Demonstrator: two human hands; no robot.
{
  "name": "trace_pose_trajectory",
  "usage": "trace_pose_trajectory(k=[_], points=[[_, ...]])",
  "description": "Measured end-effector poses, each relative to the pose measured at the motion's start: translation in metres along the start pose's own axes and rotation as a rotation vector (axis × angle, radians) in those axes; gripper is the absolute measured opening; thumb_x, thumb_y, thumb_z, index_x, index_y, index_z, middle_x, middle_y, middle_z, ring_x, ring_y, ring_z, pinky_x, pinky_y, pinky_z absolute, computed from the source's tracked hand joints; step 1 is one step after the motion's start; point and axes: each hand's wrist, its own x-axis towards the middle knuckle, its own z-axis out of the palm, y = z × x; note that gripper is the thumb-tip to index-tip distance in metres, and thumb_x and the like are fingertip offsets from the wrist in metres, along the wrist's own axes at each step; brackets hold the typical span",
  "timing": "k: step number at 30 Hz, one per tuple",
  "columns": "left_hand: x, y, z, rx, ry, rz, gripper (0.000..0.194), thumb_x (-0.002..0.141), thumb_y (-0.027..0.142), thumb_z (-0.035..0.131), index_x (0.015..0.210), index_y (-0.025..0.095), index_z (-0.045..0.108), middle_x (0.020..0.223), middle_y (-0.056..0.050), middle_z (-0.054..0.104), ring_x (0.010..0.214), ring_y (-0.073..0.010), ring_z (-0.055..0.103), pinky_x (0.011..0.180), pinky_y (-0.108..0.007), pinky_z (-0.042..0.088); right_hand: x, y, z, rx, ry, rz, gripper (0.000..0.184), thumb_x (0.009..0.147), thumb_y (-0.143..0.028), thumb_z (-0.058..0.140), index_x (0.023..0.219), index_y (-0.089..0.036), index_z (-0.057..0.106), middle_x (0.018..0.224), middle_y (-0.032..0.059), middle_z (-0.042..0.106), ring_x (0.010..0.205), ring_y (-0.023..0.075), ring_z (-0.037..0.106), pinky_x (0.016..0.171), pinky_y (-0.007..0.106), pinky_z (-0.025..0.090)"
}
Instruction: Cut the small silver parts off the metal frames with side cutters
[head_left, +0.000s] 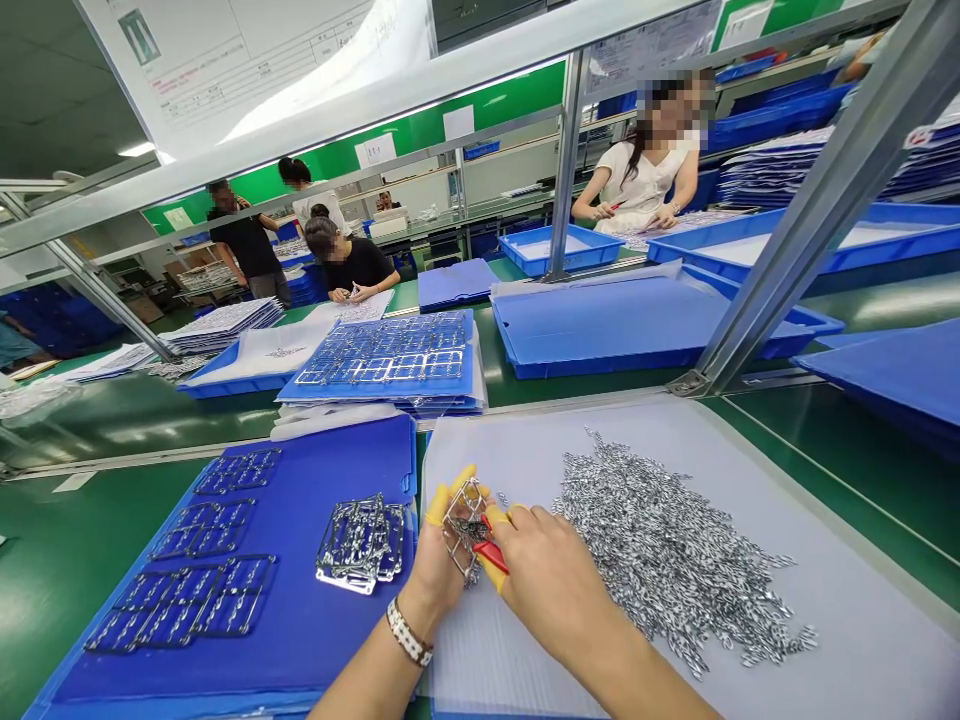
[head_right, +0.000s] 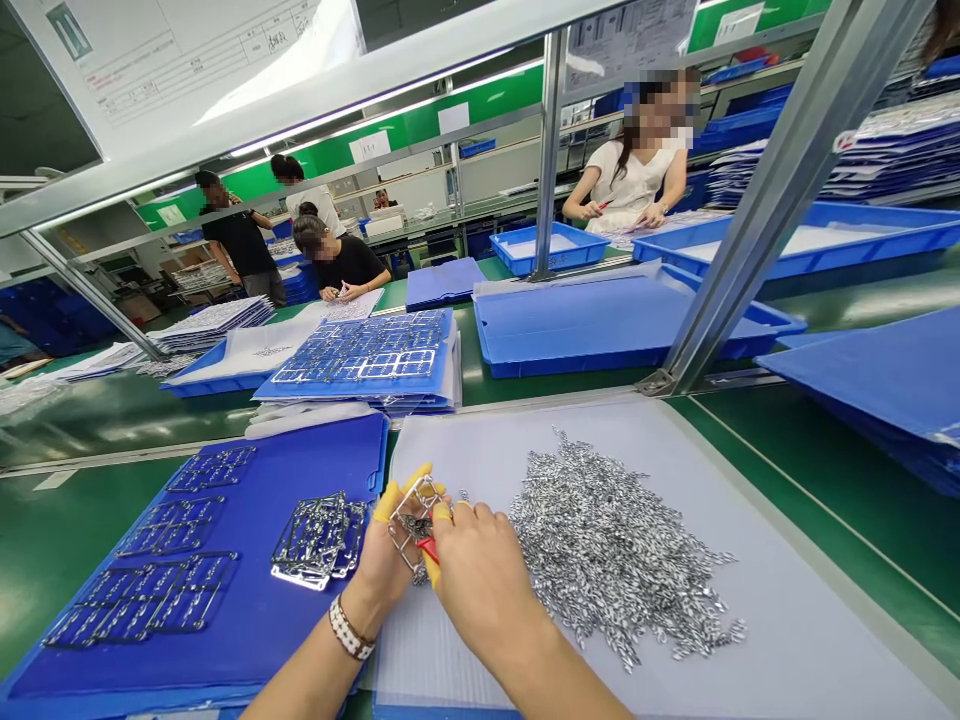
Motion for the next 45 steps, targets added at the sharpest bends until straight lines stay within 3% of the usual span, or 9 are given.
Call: trace_pose_trajectory(k=[6, 11, 29, 35, 41, 45], points=[[-0.001, 0.001, 0.000, -0.083, -0.050, -0.112, 0.045, 0.087, 0.047, 0.048, 0.120, 0.018, 0.061, 0.102, -0.010, 0.068, 0.089, -0.0209, 0.062, 0.072, -0.030, 0.047, -0.004, 0.018, -0.002, -0.002, 0.012, 0.028, 0.028, 0.079, -0.029, 0.061, 0.106, -0.020, 0.062, 0.086, 0.0066, 0.068, 0.082, 0.0259, 0.059, 0.071, 0.038, 0.038], [-0.001, 0.003, 0.001, -0.153, -0.072, -0.197, 0.047, 0.087, 0.049, 0.046, 0.113, 0.014, 0.064, 0.105, -0.012, 0.067, 0.087, -0.0208, 0.061, 0.073, -0.033, 0.048, 0.001, 0.028, 0.002, -0.017, -0.004, 0.078, 0.027, 0.082, -0.028, 0.060, 0.108, -0.020, 0.061, 0.090, 0.0073, 0.068, 0.085, 0.0262, 0.060, 0.071, 0.036, 0.036], [-0.003, 0.000, 0.003, -0.079, -0.039, -0.146, 0.046, 0.088, 0.047, 0.046, 0.114, 0.014, 0.064, 0.103, -0.010, 0.067, 0.092, -0.0201, 0.060, 0.074, -0.029, 0.046, 0.008, 0.023, 0.001, 0.020, -0.116, 0.120, 0.022, 0.085, -0.030, 0.054, 0.103, -0.020, 0.063, 0.093, 0.0078, 0.067, 0.088, 0.0263, 0.060, 0.073, 0.037, 0.038], [-0.005, -0.002, 0.003, 0.005, 0.010, -0.063, 0.042, 0.088, 0.044, 0.048, 0.111, 0.014, 0.066, 0.109, -0.011, 0.066, 0.103, -0.0224, 0.057, 0.084, -0.031, 0.046, 0.010, 0.024, -0.002, 0.000, -0.124, 0.093, 0.020, 0.085, -0.028, 0.053, 0.099, -0.019, 0.064, 0.087, 0.0081, 0.067, 0.082, 0.0256, 0.061, 0.068, 0.036, 0.038], [-0.002, 0.005, 0.001, -0.170, -0.070, -0.176, 0.050, 0.088, 0.051, 0.044, 0.110, 0.012, 0.065, 0.108, -0.014, 0.066, 0.099, -0.0272, 0.060, 0.079, -0.039, 0.049, -0.006, 0.030, 0.003, -0.022, -0.077, 0.105, 0.030, 0.083, -0.034, 0.058, 0.109, -0.019, 0.061, 0.092, 0.0086, 0.066, 0.089, 0.0270, 0.058, 0.073, 0.037, 0.035], [-0.001, 0.008, -0.001, -0.238, -0.070, -0.181, 0.053, 0.087, 0.053, 0.042, 0.110, 0.011, 0.063, 0.111, -0.016, 0.065, 0.105, -0.0309, 0.058, 0.078, -0.043, 0.049, -0.013, 0.030, 0.011, -0.013, -0.098, 0.127, 0.025, 0.084, -0.033, 0.056, 0.104, -0.019, 0.062, 0.091, 0.0083, 0.066, 0.089, 0.0264, 0.057, 0.073, 0.037, 0.033]])
